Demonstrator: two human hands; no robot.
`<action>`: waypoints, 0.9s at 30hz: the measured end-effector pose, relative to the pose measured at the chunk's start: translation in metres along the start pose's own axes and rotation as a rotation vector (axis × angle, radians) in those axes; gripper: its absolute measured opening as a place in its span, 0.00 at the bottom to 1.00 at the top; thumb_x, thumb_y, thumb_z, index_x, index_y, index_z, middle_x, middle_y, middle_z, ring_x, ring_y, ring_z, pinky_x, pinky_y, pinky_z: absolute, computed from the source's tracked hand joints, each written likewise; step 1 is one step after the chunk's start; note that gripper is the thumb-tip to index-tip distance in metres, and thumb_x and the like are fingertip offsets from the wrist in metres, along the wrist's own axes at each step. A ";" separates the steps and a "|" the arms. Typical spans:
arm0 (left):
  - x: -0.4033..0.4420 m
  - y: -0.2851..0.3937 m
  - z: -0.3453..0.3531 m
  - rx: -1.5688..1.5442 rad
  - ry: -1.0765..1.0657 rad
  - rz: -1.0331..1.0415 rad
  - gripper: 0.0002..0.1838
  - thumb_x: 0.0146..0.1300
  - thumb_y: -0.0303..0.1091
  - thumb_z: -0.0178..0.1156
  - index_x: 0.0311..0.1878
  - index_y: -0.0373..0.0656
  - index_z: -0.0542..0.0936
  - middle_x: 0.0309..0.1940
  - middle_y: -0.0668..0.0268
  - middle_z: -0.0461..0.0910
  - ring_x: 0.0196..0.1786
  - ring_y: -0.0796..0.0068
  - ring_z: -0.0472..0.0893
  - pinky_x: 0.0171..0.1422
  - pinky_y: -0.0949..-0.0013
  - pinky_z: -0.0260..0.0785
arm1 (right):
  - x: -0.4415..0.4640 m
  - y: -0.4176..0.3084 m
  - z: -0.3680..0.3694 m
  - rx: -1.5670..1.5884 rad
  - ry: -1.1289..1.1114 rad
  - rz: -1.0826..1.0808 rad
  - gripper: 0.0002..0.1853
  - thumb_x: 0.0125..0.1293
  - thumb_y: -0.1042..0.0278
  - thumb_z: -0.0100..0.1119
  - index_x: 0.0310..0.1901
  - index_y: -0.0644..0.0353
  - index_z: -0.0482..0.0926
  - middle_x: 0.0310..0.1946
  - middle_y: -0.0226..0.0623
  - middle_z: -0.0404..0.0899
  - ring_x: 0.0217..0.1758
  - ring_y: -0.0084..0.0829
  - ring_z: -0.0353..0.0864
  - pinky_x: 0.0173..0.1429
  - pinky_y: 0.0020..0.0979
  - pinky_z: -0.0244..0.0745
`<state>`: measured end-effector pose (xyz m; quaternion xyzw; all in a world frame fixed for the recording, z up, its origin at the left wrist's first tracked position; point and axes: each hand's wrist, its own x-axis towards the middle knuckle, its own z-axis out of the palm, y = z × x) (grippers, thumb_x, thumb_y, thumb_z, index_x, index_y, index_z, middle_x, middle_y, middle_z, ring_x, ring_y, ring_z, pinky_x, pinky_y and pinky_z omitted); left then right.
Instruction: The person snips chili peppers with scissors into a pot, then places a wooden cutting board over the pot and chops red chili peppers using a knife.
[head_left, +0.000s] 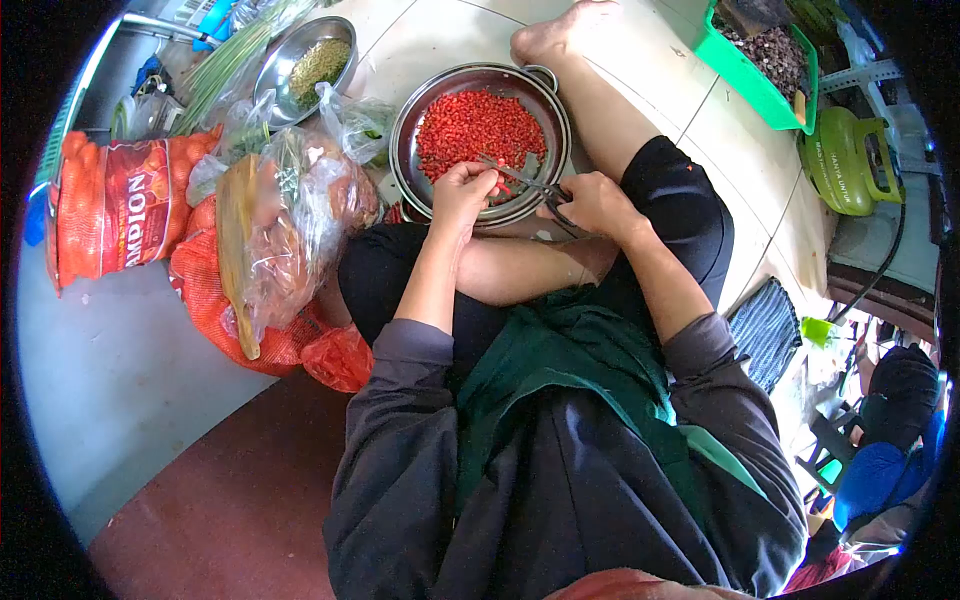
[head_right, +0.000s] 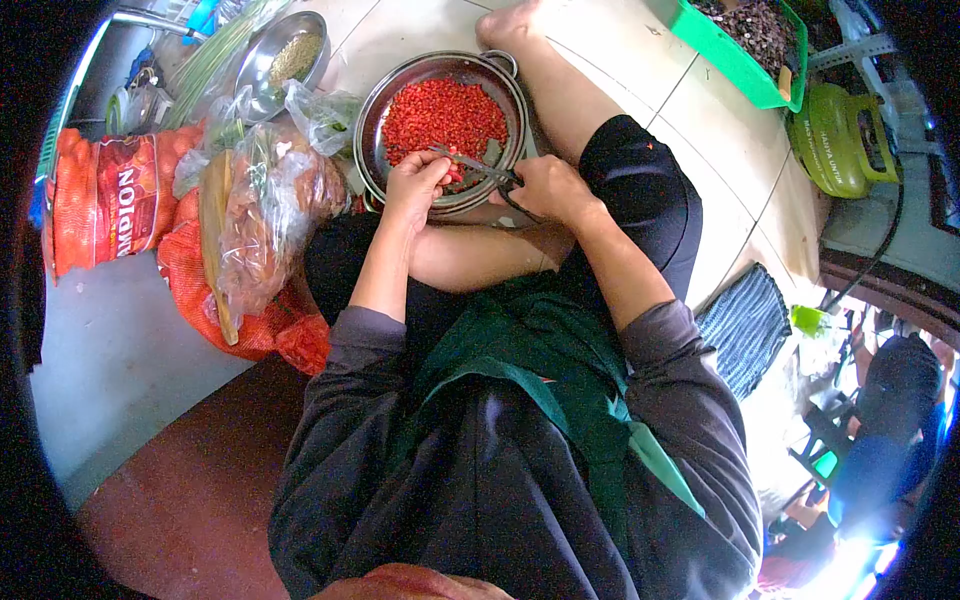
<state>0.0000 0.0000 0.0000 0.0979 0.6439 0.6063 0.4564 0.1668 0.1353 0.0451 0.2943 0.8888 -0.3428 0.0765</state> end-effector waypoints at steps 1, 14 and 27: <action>0.000 0.001 0.001 -0.013 -0.003 0.000 0.04 0.60 0.29 0.62 0.37 0.42 0.78 0.31 0.70 0.80 0.28 0.86 0.75 0.27 0.83 0.62 | 0.001 0.001 0.001 0.000 -0.002 0.003 0.29 0.50 0.39 0.66 0.33 0.64 0.82 0.31 0.55 0.80 0.40 0.53 0.80 0.47 0.47 0.74; -0.003 0.006 0.003 -0.008 0.044 0.037 0.04 0.59 0.27 0.60 0.36 0.40 0.78 0.30 0.69 0.80 0.28 0.84 0.75 0.26 0.82 0.62 | 0.000 -0.005 -0.002 0.030 -0.035 0.010 0.32 0.46 0.37 0.68 0.27 0.67 0.78 0.23 0.52 0.78 0.30 0.49 0.80 0.36 0.43 0.72; -0.001 0.002 0.001 -0.050 0.000 0.019 0.06 0.60 0.29 0.61 0.38 0.39 0.77 0.32 0.66 0.81 0.29 0.85 0.75 0.27 0.81 0.62 | -0.002 -0.001 -0.003 0.029 -0.028 0.011 0.31 0.49 0.36 0.66 0.35 0.63 0.82 0.31 0.57 0.80 0.41 0.55 0.80 0.46 0.48 0.74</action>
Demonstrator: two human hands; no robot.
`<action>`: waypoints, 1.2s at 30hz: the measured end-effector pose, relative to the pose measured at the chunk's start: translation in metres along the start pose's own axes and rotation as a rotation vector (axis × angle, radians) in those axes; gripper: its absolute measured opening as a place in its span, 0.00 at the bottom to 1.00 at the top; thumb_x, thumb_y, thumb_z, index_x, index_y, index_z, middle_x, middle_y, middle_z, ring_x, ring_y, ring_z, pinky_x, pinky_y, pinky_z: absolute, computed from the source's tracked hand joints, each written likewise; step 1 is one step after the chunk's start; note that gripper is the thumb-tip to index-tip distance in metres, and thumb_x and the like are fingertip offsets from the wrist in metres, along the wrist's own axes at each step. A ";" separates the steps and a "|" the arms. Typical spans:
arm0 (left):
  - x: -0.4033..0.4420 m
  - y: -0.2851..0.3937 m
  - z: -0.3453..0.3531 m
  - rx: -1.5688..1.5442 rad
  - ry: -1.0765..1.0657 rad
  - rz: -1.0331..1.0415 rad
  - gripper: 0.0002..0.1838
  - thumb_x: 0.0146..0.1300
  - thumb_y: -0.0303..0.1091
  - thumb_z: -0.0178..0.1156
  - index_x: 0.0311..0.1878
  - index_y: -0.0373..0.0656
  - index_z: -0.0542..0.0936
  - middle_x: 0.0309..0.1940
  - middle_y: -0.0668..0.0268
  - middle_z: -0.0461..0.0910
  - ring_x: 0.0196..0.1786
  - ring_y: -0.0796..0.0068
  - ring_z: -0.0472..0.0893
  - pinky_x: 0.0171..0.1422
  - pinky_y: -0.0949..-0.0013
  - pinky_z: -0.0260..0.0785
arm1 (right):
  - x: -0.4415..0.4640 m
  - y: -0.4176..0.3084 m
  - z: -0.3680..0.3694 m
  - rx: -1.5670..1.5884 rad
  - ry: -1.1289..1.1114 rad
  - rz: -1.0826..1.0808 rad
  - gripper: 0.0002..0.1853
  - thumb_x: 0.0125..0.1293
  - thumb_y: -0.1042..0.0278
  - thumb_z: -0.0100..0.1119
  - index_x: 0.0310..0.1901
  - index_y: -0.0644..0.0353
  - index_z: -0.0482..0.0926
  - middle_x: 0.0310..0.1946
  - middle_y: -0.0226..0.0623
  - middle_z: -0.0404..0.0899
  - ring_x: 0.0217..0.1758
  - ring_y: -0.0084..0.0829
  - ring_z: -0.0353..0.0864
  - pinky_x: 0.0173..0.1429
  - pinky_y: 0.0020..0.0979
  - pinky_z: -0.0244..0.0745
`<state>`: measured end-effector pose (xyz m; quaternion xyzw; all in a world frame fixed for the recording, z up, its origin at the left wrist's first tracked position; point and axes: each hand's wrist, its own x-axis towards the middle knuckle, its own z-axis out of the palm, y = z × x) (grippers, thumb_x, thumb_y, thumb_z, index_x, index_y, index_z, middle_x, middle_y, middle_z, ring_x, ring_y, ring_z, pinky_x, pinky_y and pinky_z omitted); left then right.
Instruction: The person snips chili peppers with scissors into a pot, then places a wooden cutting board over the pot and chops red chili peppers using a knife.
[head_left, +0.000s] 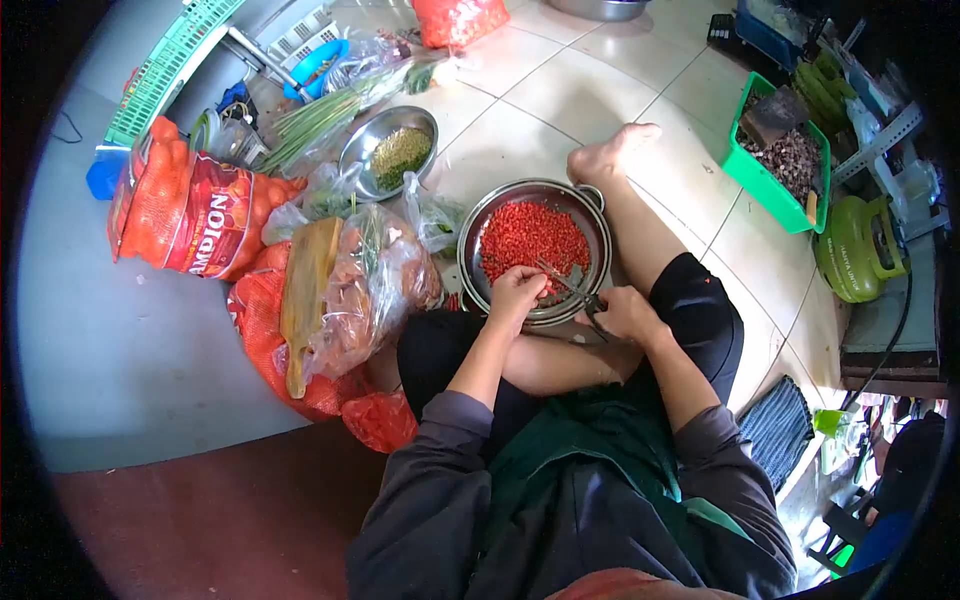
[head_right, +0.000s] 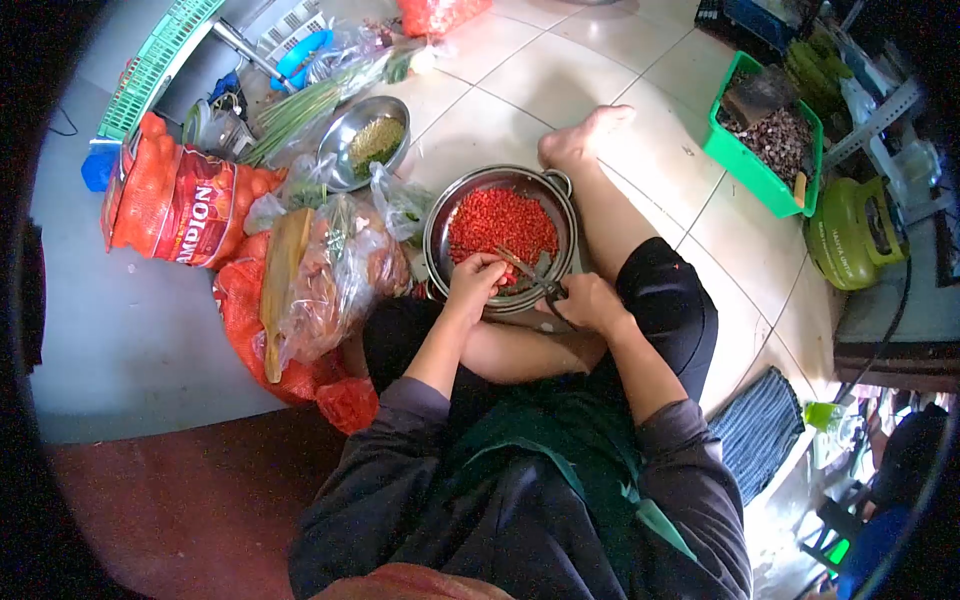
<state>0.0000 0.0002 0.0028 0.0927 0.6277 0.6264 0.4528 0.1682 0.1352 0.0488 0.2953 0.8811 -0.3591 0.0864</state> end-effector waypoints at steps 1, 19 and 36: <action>-0.001 0.002 0.001 -0.003 0.023 -0.002 0.06 0.60 0.29 0.60 0.38 0.39 0.77 0.32 0.66 0.81 0.29 0.85 0.75 0.27 0.81 0.62 | -0.002 -0.004 -0.003 0.020 -0.016 0.022 0.32 0.48 0.35 0.65 0.36 0.63 0.82 0.31 0.57 0.80 0.41 0.54 0.80 0.47 0.47 0.74; -0.004 0.000 0.000 0.009 -0.010 0.014 0.04 0.61 0.30 0.60 0.37 0.40 0.77 0.30 0.69 0.79 0.29 0.85 0.74 0.27 0.82 0.61 | -0.003 0.000 -0.001 -0.010 -0.019 0.021 0.32 0.48 0.36 0.65 0.35 0.64 0.82 0.34 0.54 0.81 0.44 0.52 0.80 0.51 0.45 0.73; -0.001 -0.002 -0.001 -0.016 0.015 0.016 0.06 0.59 0.31 0.62 0.37 0.41 0.77 0.29 0.70 0.79 0.29 0.86 0.75 0.28 0.82 0.62 | -0.005 -0.005 0.001 0.036 -0.012 -0.003 0.31 0.48 0.36 0.67 0.33 0.64 0.83 0.28 0.54 0.81 0.36 0.48 0.82 0.41 0.42 0.74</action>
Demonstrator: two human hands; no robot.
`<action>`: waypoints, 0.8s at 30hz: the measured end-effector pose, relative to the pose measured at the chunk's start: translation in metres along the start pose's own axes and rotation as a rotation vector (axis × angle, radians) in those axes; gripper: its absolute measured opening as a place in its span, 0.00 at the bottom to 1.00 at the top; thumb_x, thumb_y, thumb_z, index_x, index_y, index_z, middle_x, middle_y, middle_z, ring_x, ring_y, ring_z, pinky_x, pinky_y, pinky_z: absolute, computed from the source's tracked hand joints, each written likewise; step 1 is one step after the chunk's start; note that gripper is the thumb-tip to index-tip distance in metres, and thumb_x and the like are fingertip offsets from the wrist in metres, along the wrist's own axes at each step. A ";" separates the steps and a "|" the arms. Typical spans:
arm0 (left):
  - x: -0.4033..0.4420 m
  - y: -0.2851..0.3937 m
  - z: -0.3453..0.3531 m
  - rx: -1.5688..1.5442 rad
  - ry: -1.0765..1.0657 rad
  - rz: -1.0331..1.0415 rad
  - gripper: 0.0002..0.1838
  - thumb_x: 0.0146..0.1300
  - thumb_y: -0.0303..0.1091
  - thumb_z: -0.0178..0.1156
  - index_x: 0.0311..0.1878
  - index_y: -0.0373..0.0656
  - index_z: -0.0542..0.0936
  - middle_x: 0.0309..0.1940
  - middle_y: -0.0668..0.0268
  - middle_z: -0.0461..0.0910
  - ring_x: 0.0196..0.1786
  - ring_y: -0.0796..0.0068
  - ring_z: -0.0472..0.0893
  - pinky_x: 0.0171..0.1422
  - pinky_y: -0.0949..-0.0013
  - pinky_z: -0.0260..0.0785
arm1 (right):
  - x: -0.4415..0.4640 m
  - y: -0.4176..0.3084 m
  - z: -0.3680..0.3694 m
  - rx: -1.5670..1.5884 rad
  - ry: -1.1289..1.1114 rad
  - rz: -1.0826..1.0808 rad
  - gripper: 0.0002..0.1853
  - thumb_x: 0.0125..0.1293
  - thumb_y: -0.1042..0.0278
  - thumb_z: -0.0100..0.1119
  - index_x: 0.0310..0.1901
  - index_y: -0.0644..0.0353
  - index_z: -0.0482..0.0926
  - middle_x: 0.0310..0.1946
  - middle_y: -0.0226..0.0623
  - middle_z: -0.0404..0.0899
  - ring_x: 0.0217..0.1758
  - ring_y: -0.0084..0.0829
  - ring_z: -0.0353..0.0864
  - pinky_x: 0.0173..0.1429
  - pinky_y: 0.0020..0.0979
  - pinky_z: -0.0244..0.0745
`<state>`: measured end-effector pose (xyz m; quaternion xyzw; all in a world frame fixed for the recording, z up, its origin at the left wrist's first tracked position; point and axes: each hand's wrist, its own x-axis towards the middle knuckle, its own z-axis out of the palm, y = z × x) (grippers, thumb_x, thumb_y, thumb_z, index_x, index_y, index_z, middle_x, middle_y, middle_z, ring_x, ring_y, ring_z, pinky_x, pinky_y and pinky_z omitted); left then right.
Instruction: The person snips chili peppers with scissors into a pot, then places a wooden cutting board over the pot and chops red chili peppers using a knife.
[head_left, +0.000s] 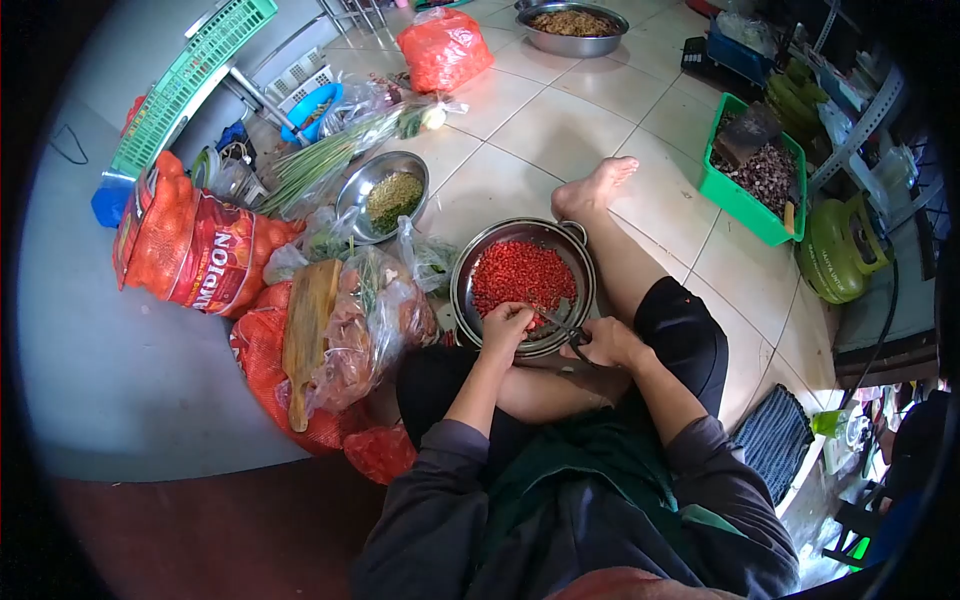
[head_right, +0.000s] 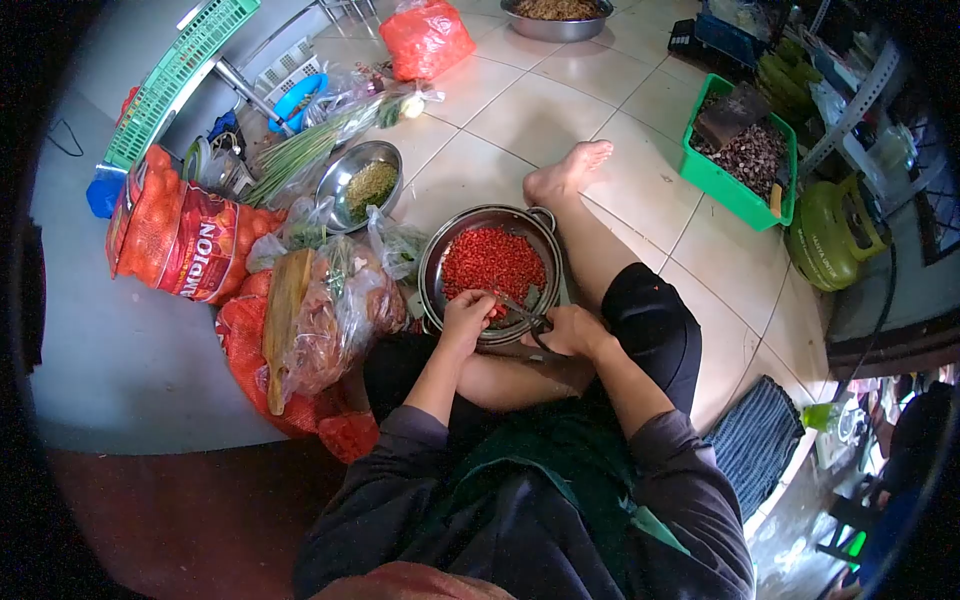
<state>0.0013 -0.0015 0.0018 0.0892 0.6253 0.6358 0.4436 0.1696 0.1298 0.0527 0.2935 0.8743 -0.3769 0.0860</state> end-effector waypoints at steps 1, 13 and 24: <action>-0.001 0.001 0.003 0.005 0.000 -0.003 0.05 0.60 0.30 0.61 0.37 0.40 0.77 0.29 0.70 0.78 0.28 0.86 0.74 0.27 0.82 0.61 | 0.001 0.001 0.001 -0.005 -0.001 -0.006 0.31 0.48 0.36 0.67 0.33 0.64 0.83 0.28 0.54 0.80 0.36 0.48 0.82 0.41 0.42 0.74; 0.001 0.001 0.000 -0.034 0.004 0.023 0.06 0.60 0.31 0.62 0.38 0.41 0.77 0.31 0.70 0.80 0.30 0.85 0.76 0.29 0.81 0.63 | 0.004 0.006 0.003 0.064 0.099 -0.043 0.29 0.47 0.40 0.70 0.27 0.66 0.80 0.21 0.50 0.78 0.28 0.45 0.80 0.35 0.42 0.72; -0.004 0.006 0.002 0.034 -0.043 0.046 0.08 0.60 0.31 0.62 0.41 0.40 0.78 0.31 0.71 0.79 0.32 0.85 0.77 0.32 0.81 0.64 | 0.006 0.008 0.005 0.053 0.067 -0.055 0.29 0.48 0.41 0.70 0.24 0.67 0.79 0.18 0.50 0.76 0.24 0.41 0.78 0.32 0.41 0.69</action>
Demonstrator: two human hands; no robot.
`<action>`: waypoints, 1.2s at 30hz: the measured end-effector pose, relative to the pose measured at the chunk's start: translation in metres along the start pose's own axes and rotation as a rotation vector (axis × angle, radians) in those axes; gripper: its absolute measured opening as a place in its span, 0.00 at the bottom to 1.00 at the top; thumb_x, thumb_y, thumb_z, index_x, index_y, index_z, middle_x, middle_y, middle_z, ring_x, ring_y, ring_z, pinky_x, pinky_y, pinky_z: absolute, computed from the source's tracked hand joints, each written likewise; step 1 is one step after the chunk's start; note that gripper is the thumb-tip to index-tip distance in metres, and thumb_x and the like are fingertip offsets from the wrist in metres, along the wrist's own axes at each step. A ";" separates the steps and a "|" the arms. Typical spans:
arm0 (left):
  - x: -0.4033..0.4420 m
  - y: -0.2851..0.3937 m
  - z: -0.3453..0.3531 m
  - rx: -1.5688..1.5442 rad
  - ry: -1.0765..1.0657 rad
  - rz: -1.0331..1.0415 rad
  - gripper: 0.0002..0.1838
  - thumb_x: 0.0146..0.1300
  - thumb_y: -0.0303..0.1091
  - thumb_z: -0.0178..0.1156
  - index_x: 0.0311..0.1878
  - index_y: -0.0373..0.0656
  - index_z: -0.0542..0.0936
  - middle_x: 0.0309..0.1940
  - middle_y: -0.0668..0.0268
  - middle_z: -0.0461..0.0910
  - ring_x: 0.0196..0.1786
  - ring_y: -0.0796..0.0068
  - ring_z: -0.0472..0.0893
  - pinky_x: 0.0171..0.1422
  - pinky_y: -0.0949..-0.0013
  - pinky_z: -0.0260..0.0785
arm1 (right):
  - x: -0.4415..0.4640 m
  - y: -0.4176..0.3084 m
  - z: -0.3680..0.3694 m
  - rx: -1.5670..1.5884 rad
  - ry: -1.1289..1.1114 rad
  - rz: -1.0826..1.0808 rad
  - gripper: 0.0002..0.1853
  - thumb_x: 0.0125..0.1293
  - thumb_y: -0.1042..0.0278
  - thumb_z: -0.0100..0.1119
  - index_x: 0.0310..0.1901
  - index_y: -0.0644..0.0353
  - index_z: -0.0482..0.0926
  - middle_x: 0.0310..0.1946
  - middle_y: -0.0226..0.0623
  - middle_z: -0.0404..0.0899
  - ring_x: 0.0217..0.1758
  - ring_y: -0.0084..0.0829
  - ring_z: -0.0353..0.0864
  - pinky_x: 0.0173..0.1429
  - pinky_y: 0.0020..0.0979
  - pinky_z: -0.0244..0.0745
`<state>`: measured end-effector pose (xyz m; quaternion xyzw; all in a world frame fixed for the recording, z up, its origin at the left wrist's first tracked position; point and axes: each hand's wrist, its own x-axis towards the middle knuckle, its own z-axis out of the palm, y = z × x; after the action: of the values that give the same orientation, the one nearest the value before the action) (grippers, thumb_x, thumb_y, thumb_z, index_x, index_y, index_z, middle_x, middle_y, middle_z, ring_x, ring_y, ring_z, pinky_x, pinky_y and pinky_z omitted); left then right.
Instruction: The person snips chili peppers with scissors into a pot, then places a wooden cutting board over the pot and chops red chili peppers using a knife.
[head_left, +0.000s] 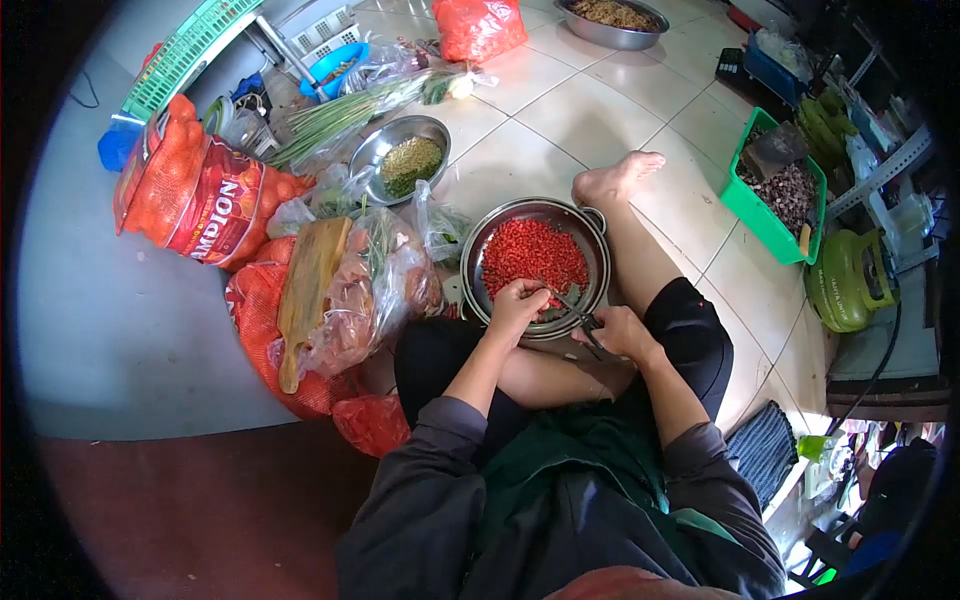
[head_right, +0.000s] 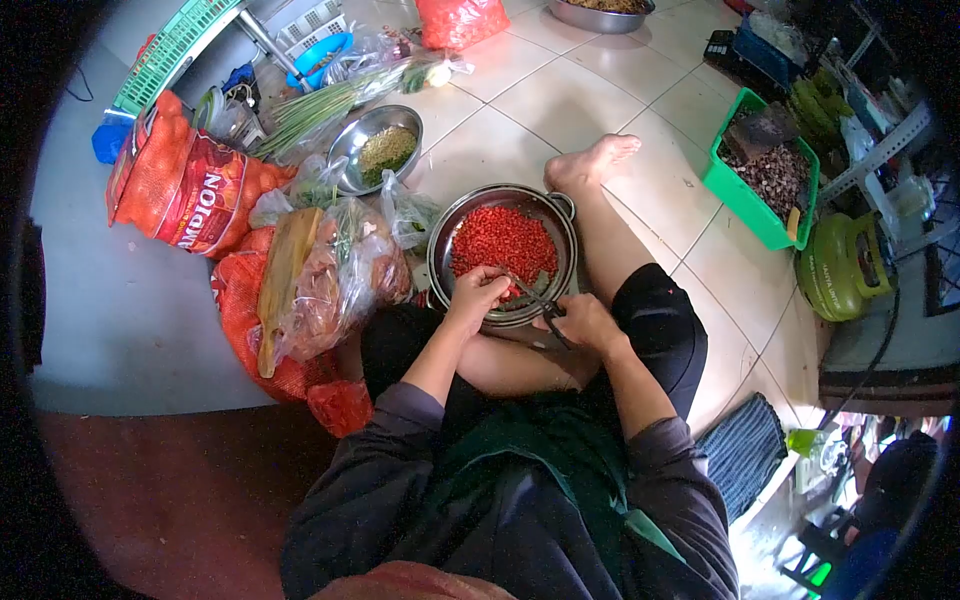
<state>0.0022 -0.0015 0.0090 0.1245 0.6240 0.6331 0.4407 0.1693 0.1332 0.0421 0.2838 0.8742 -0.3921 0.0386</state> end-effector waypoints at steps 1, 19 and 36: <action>0.000 0.000 0.000 0.001 0.007 -0.009 0.08 0.60 0.32 0.62 0.41 0.40 0.78 0.31 0.71 0.79 0.32 0.85 0.77 0.32 0.81 0.64 | 0.000 -0.001 0.000 -0.023 0.033 -0.019 0.29 0.48 0.40 0.70 0.25 0.67 0.79 0.19 0.50 0.76 0.24 0.43 0.78 0.32 0.41 0.69; 0.003 -0.004 -0.003 0.014 0.068 -0.012 0.07 0.61 0.34 0.62 0.39 0.41 0.79 0.32 0.71 0.80 0.31 0.85 0.76 0.31 0.80 0.65 | 0.001 0.005 0.001 -0.004 0.077 -0.013 0.31 0.46 0.38 0.70 0.27 0.67 0.81 0.22 0.53 0.78 0.28 0.45 0.81 0.34 0.41 0.71; 0.003 -0.006 0.000 -0.039 0.065 -0.001 0.08 0.61 0.32 0.61 0.40 0.39 0.78 0.30 0.71 0.79 0.30 0.85 0.77 0.28 0.81 0.64 | 0.000 0.001 -0.002 -0.006 -0.025 0.026 0.33 0.49 0.35 0.65 0.31 0.67 0.81 0.29 0.57 0.79 0.41 0.53 0.80 0.45 0.45 0.74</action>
<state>0.0032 -0.0005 0.0026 0.0948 0.6257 0.6485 0.4230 0.1702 0.1353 0.0430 0.2901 0.8711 -0.3923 0.0555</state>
